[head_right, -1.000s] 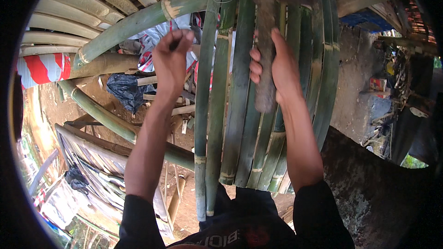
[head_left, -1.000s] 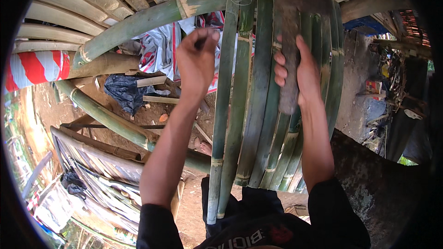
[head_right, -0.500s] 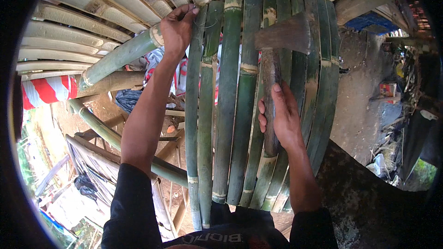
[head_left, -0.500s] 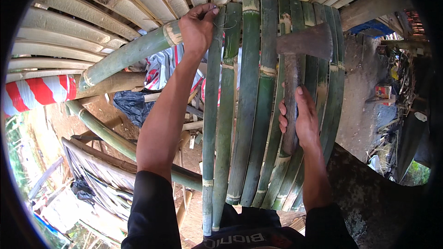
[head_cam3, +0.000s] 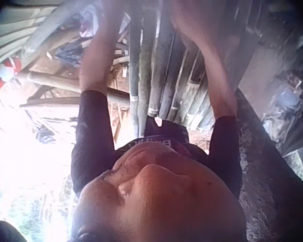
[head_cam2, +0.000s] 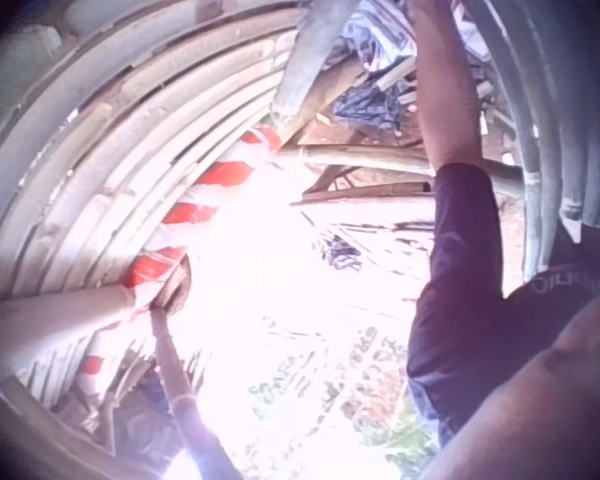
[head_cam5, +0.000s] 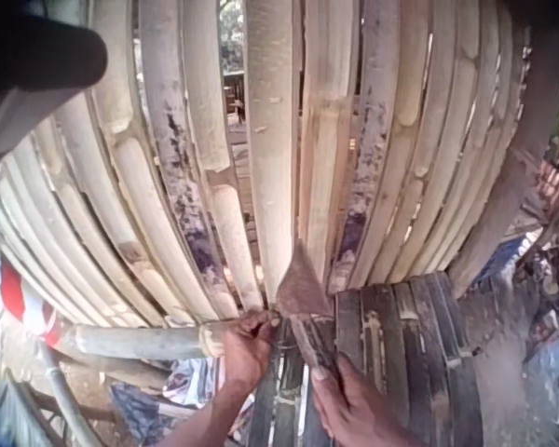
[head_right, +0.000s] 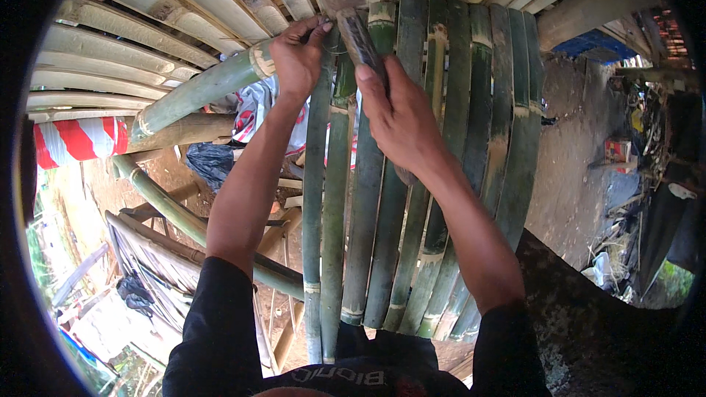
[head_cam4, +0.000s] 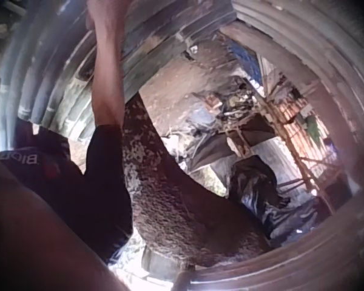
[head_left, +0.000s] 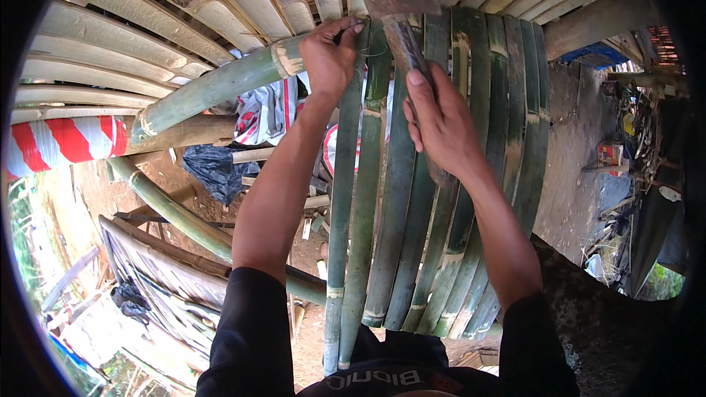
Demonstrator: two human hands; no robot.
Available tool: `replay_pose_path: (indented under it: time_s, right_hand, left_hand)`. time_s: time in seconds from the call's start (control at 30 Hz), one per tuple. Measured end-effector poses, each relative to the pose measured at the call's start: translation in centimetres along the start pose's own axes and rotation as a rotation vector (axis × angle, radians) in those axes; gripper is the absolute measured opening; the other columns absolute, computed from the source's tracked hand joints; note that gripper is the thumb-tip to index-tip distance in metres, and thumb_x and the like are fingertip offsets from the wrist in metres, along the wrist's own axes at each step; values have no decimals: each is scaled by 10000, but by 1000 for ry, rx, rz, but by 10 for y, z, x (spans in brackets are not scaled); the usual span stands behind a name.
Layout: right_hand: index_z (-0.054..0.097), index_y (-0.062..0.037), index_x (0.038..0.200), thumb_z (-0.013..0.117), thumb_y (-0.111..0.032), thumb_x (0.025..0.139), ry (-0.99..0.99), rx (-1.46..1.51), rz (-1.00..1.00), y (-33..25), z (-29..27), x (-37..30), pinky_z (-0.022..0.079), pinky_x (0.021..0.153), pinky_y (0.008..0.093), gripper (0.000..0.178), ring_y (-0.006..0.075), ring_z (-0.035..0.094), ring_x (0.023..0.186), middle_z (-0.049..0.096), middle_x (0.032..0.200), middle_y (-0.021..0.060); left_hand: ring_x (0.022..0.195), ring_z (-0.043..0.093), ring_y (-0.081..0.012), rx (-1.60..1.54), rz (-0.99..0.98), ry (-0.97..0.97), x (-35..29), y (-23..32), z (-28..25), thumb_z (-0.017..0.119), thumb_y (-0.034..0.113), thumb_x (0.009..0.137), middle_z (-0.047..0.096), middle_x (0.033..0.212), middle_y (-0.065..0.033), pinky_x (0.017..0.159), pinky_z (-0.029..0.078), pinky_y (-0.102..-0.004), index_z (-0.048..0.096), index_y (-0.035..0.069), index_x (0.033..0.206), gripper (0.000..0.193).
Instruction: The person walks through a cluttered outdoor area and begins working on a bamboo structure. They use a machete to split long bamboo poles into thinner strips and then use a wooden mallet to hammer the strips into place within the structure.
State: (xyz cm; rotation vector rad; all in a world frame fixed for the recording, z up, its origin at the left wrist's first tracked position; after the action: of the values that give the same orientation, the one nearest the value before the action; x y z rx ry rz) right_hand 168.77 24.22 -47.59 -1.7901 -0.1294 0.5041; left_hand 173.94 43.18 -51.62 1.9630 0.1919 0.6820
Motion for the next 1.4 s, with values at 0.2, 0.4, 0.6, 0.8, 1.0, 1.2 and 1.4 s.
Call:
replay_pose_path:
  time_s: [0.2,0.4,0.6,0.8,1.0,1.2,1.4]
  right_hand:
    - [463,2,980,385,-472,986,4,-252,-46,10,14,32,420,604,483,481,422,574,645,543,659,210]
    - [461,4,1003,384,-510,977,54,-193,-6,12,10,26,426,496,406,520,255,543,505,514,626,131]
    - [450,-32,1014,395,-541,963,26,26,58,-10,11,9,417,405,304,514,133,507,465,448,587,45]
    - [437,-51,967,401,-484,982,44,31,52,0,17,10,407,400,286,435,112,469,454,445,595,9]
    - [435,-52,960,414,-476,982,63,125,51,-18,16,4,382,380,282,425,109,462,436,438,589,7]
    - [452,-46,987,399,-482,984,14,9,113,-4,26,13,387,387,273,440,105,464,449,451,616,15]
    - [463,-61,967,377,-433,1005,44,141,-16,-44,23,-7,387,391,260,384,100,467,469,475,670,25]
  left_hand:
    - [741,634,-186,28,-46,-4,-1,-7,-3,688,47,794,688,829,-138,735,489,-299,706,-5,937,153]
    - [731,643,-333,22,3,4,0,5,-4,670,46,762,665,798,-176,707,493,-365,712,10,876,127]
    - [705,649,-242,86,4,12,-12,7,-22,693,117,802,673,813,-166,702,495,-330,684,-26,967,218]
    - [652,583,-116,-59,-596,-221,-98,-5,-40,679,204,857,644,737,-68,617,467,-278,655,-34,919,248]
    - [603,507,-89,-281,-764,-204,-110,-24,-35,670,207,862,631,680,-48,585,428,-280,653,-36,808,249]
    - [571,478,-61,-306,-785,-215,-110,-18,-31,662,210,876,599,681,4,540,387,-246,646,17,818,203]
    - [571,458,-60,-285,-792,-190,-113,-18,-35,664,216,876,587,664,13,542,376,-256,640,22,802,209]
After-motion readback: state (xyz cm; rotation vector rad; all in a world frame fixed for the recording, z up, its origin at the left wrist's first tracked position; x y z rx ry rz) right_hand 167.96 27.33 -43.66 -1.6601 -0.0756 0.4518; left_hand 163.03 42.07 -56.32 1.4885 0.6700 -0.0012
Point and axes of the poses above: each hand's wrist, its own x-axis towards the middle knuckle, its own z-axis out of the palm, y = z × x, the point moved 8 cm from there along x, towards the middle knuckle
